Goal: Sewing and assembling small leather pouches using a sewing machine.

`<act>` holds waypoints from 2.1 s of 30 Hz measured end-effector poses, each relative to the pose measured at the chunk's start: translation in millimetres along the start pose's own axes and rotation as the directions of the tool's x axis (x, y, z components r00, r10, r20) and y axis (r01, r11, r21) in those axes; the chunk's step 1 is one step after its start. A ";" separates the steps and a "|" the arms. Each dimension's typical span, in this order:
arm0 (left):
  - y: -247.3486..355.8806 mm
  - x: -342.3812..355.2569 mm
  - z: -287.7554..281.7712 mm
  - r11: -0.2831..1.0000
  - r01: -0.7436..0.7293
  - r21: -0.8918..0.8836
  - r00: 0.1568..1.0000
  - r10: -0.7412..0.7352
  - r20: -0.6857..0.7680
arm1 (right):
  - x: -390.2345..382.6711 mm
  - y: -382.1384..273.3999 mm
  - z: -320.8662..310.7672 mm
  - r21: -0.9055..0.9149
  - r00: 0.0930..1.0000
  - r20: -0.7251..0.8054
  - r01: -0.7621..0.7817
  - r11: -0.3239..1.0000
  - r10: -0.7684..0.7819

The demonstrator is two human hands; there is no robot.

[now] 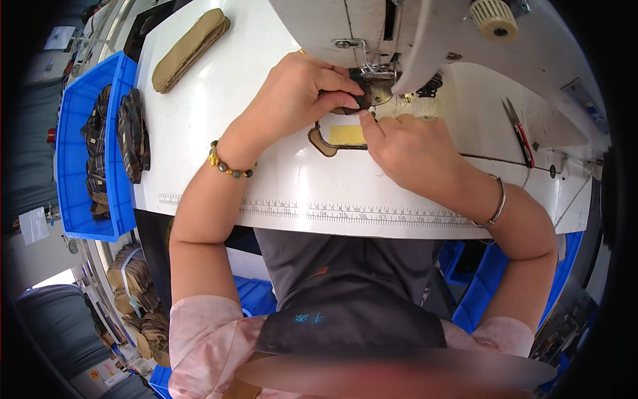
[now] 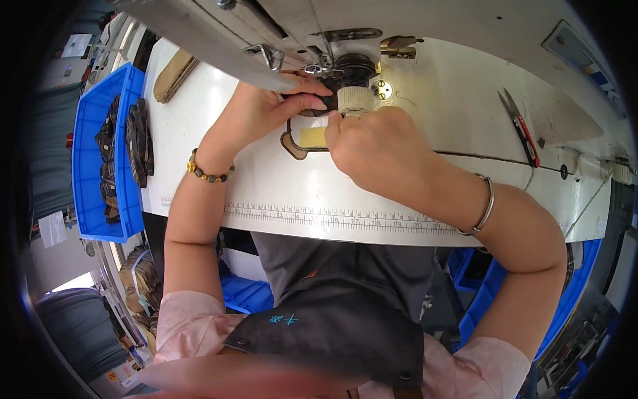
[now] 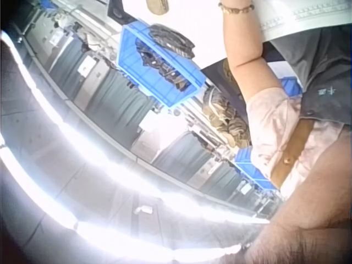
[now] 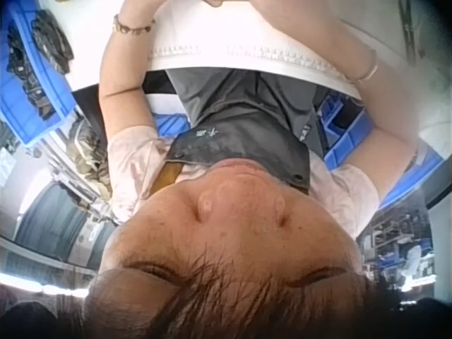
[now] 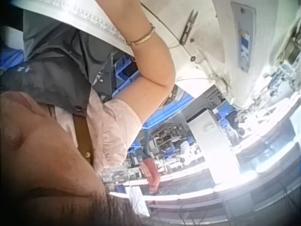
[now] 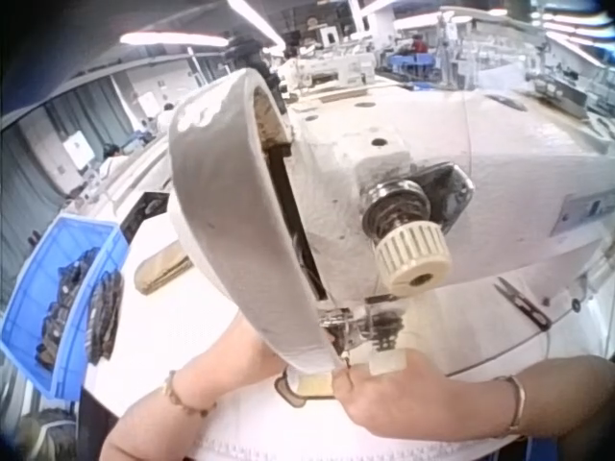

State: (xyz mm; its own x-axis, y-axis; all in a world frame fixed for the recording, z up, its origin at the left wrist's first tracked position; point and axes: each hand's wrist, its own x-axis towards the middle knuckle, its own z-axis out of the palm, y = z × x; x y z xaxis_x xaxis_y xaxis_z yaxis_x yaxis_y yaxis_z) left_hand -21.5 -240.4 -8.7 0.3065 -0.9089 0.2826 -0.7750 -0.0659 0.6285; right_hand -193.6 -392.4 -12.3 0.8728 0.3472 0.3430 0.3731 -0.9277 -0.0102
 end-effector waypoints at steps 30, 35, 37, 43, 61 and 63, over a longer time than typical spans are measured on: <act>-2.5 -0.3 3.5 0.996 -0.072 0.052 0.997 0.074 -0.035 | -1.5 0.3 -7.4 -0.114 0.998 -0.042 -0.051 0.992 0.047; -2.4 -0.6 2.1 0.999 0.007 -0.040 1.000 -0.007 -0.003 | -2.8 -3.4 -6.7 -0.036 0.997 -0.052 -0.052 0.998 0.050; 0.6 -1.0 -1.0 0.995 0.031 -0.095 0.998 -0.026 0.050 | -3.4 -2.3 -5.6 -0.014 0.997 -0.001 -0.078 0.997 0.078; -1.8 -1.5 7.7 0.948 0.103 -0.302 0.991 -0.123 -0.048 | -2.8 0.2 -0.2 0.094 0.997 -0.035 -0.070 0.993 0.074; -1.0 4.9 -0.4 0.995 0.095 0.014 0.995 -0.094 -0.032 | 1.5 5.5 10.0 0.001 0.995 -0.084 -0.062 0.998 0.062; -5.1 5.8 0.0 0.997 0.076 0.015 0.996 -0.076 -0.041 | 2.0 6.6 11.0 -0.027 0.994 -0.058 -0.090 0.996 0.088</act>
State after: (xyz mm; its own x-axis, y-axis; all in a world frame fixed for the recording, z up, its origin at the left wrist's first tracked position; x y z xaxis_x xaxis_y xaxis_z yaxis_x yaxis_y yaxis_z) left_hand -15.8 -245.3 -10.3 0.3867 -0.8838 0.2635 -0.7576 -0.1414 0.6372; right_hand -186.0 -396.3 -22.0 0.8825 0.2556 0.3948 0.2846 -0.9585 -0.0155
